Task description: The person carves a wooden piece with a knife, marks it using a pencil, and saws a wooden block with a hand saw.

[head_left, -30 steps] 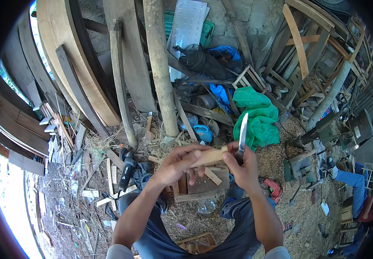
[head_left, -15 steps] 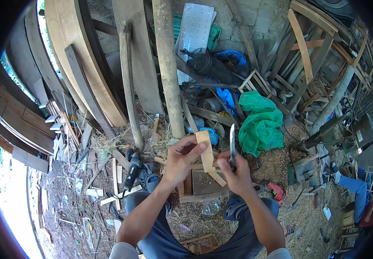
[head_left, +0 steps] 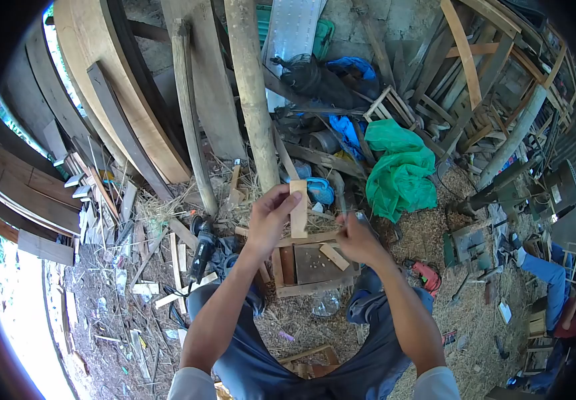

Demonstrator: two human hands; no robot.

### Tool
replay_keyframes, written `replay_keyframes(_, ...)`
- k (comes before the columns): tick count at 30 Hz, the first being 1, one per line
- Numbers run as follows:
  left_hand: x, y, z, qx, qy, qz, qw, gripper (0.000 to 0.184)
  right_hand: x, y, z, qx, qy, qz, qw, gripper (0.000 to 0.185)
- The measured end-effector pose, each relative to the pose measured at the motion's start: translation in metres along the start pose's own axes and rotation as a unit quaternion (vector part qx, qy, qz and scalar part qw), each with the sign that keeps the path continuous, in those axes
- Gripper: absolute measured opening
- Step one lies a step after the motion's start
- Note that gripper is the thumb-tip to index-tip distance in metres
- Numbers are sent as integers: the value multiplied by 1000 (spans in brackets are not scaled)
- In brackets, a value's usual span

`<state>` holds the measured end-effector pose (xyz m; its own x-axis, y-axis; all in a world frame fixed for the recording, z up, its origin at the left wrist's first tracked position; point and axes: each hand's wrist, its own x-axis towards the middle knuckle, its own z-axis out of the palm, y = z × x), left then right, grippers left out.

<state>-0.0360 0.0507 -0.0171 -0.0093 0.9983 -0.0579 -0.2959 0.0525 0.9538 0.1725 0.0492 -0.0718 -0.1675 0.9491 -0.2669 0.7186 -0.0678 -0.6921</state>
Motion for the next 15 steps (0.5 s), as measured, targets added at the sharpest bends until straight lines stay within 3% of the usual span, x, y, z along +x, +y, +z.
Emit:
replay_keyframes(1, 6, -17, -6, 0, -1, -1, 1000, 20, 4, 6, 9, 0, 0, 1, 1000, 29)
replay_keyframes(3, 20, -64, -25, 105, -26, -119, 987, 21, 5, 18, 39, -124, -142, 19, 982, 36)
replay_keyframes(4, 26, -88, -33, 107, -29, -116, 987, 21, 5, 38, 65, -124, -137, 19, 983, 36)
replay_keyframes(5, 26, -117, -40, 143, -19, -122, 982, 23, 1, 67, 100, -147, -29, -28, 988, 37)
replay_keyframes(7, 22, -149, -44, 178, -18, -130, 975, 25, -4, 69, 113, -168, 83, -67, 980, 37)
replay_keyframes(9, 9, -175, -47, 282, -39, -177, 942, 27, -15, 68, 117, -147, 3, 50, 988, 39)
replay_keyframes(13, -6, -248, -63, 262, -56, -164, 949, 28, -15, 84, 125, -196, 20, 12, 980, 39)
replay_keyframes(15, -11, -261, -64, 351, -55, -150, 923, 28, -10, 92, 124, -191, 35, -12, 981, 36)
